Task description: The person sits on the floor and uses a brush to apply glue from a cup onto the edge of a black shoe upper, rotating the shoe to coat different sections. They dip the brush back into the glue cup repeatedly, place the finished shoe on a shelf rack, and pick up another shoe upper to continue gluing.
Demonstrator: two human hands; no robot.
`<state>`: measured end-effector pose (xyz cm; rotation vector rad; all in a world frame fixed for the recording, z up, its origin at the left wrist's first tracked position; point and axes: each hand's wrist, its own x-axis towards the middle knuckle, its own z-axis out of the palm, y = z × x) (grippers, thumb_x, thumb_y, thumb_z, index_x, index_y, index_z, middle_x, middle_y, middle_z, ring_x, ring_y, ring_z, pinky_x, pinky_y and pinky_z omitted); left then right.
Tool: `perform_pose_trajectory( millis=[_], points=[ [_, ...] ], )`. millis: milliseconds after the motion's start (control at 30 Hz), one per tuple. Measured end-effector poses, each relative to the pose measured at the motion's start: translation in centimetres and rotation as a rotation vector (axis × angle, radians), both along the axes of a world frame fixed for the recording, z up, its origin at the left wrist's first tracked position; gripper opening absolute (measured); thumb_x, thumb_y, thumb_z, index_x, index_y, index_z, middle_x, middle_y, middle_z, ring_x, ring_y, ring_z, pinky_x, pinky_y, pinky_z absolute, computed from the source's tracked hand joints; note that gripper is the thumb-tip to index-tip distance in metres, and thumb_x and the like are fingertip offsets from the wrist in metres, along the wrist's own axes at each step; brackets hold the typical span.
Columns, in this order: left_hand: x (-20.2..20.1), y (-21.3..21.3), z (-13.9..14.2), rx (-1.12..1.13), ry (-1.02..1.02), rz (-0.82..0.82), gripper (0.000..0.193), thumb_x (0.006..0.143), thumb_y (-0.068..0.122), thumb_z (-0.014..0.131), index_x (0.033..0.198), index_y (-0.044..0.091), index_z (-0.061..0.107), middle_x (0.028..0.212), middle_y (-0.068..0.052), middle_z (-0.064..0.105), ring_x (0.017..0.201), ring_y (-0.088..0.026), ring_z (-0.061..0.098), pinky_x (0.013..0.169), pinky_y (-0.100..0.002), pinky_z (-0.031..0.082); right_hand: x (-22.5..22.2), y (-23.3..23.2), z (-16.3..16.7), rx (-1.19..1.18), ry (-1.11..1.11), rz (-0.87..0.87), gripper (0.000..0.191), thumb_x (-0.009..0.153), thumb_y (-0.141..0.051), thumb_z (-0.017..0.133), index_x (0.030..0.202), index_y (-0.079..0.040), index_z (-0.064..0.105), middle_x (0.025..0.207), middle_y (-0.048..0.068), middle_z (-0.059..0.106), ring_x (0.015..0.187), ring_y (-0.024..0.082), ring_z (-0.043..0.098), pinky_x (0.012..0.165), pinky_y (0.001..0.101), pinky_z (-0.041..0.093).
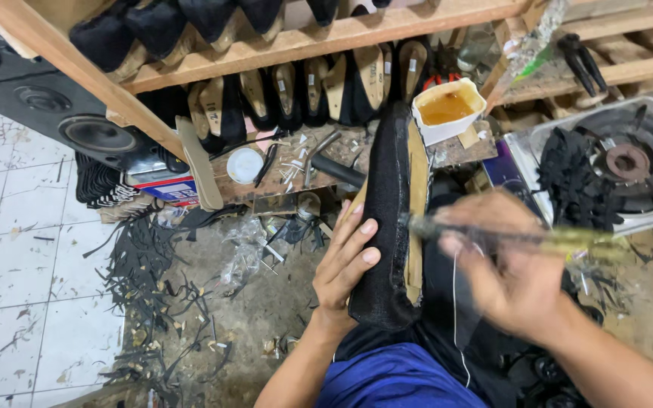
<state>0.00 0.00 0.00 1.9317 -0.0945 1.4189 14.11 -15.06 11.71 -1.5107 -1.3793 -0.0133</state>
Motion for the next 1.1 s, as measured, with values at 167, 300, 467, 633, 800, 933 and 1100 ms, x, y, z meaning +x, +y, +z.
perform_pose_trajectory(
  millis=[167,300,467,633,800,933,1100],
  points=[
    [-1.0,0.0,-0.9,-0.103,0.040,0.068,0.047,0.095,0.016,0.078,0.135,0.007,0.054,0.143,-0.022,0.061,0.141,-0.046,0.056,0.123,-0.060,0.043,2.4,-1.4,-2.7,-0.056,0.091,0.180,0.017,0.092,-0.009,0.068,0.106,0.000,0.071,0.097,0.010,0.074,0.091,0.021,0.073,0.085,0.0345,0.059],
    [-0.6,1.2,-2.2,-0.198,0.067,0.093,0.053,0.093,0.011,0.080,0.139,0.007,0.053,0.145,-0.024,0.059,0.141,-0.045,0.057,0.122,-0.053,0.047,13.5,5.2,-7.6,-0.071,0.240,-0.430,0.017,0.105,-0.014,0.072,0.108,0.003,0.073,0.087,0.010,0.067,0.077,0.018,0.058,0.071,0.0318,0.046],
    [-1.0,1.3,-3.7,-0.300,0.070,0.100,0.055,0.093,0.007,0.079,0.142,0.006,0.053,0.147,-0.024,0.059,0.142,-0.041,0.058,0.120,-0.051,0.049,23.4,10.3,-14.4,-0.225,-0.154,-0.479,0.015,0.092,-0.013,0.079,0.101,0.000,0.077,0.086,0.018,0.068,0.068,0.028,0.062,0.065,0.0394,0.048],
    [-1.5,1.8,-5.2,-0.407,0.055,0.041,0.057,0.093,0.003,0.077,0.144,0.005,0.053,0.152,-0.025,0.055,0.145,-0.041,0.054,0.121,-0.049,0.047,26.7,12.9,-20.0,-0.418,-0.349,-0.544,0.021,0.091,-0.021,0.084,0.092,-0.002,0.075,0.087,0.021,0.068,0.082,0.039,0.065,0.071,0.0488,0.050],
    [-1.1,1.9,-6.1,-0.391,0.098,0.090,0.055,0.093,0.001,0.076,0.143,0.006,0.054,0.151,-0.024,0.056,0.145,-0.040,0.055,0.122,-0.049,0.048,27.1,13.0,-18.9,-0.462,-0.464,-0.518,0.021,0.085,-0.024,0.082,0.083,-0.004,0.076,0.077,0.019,0.070,0.084,0.042,0.065,0.077,0.0561,0.047],
    [-0.4,2.2,-6.0,-0.362,0.092,0.073,0.057,0.092,0.001,0.077,0.143,0.005,0.053,0.151,-0.024,0.054,0.145,-0.040,0.053,0.122,-0.049,0.045,26.4,10.7,-16.8,-0.525,-0.262,-0.537,0.021,0.093,-0.022,0.077,0.097,-0.001,0.074,0.084,0.023,0.069,0.079,0.042,0.066,0.073,0.0501,0.050],
    [1.3,2.1,-4.8,-0.282,0.115,0.109,0.057,0.090,0.004,0.080,0.141,0.008,0.054,0.148,-0.023,0.058,0.144,-0.042,0.056,0.124,-0.051,0.045,23.9,9.1,-14.3,-0.419,-0.219,-0.533,0.020,0.097,-0.015,0.077,0.098,0.005,0.070,0.090,0.020,0.069,0.078,0.033,0.064,0.070,0.0424,0.050]
  ],
)
